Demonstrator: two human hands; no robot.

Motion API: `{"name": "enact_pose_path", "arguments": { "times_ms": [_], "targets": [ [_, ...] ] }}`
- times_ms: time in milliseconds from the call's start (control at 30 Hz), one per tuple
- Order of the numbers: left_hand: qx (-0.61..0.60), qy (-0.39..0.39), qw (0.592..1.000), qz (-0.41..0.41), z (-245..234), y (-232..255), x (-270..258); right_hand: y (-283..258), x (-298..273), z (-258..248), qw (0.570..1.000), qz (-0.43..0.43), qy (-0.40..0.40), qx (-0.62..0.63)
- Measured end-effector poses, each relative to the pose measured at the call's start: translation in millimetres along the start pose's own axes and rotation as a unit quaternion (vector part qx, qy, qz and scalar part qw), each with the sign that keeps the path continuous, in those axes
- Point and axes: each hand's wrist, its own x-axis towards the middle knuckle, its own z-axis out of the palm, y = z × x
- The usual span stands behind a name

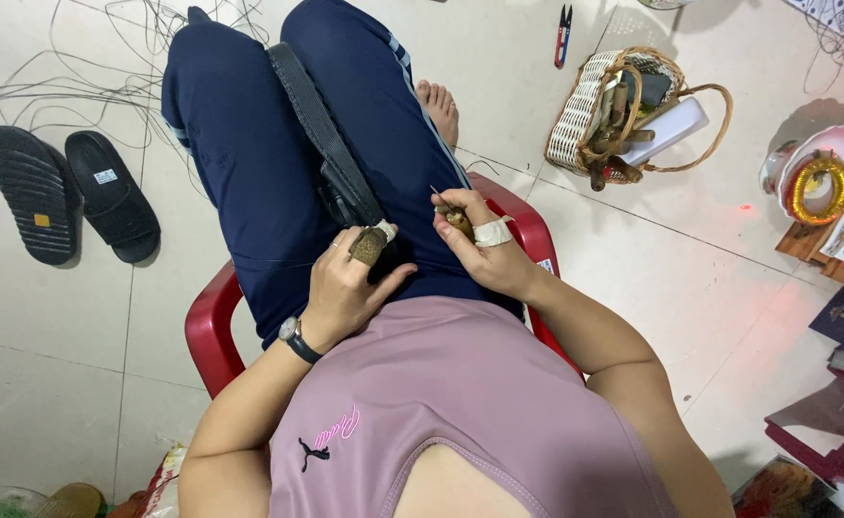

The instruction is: A person is hand-sewing a sandal sole to the upper part using a needle and thread.

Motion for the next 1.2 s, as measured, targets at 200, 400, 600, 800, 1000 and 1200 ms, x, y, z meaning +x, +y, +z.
{"name": "enact_pose_path", "arguments": {
  "times_ms": [200,400,600,800,1000,1200],
  "targets": [
    [0.043,0.006,0.999,0.021,2,0,0,18,-6,2,1.000,0.008,-0.001,-0.011],
    [0.084,0.007,0.996,0.032,6,-3,-5,17,-5,0,1.000,0.010,-0.005,-0.015],
    [0.168,-0.026,0.985,0.013,5,0,-6,18,-4,1,1.000,-0.002,-0.014,-0.009],
    [0.174,-0.032,0.983,-0.056,14,-1,-12,17,-4,2,1.000,-0.008,-0.019,-0.007],
    [0.138,-0.007,0.989,-0.060,-10,14,-3,3,-3,-1,0.999,-0.028,-0.015,-0.014],
    [-0.031,0.007,0.986,-0.166,-65,24,-20,-19,-1,-4,0.996,-0.065,-0.051,-0.013]
  ]
}}
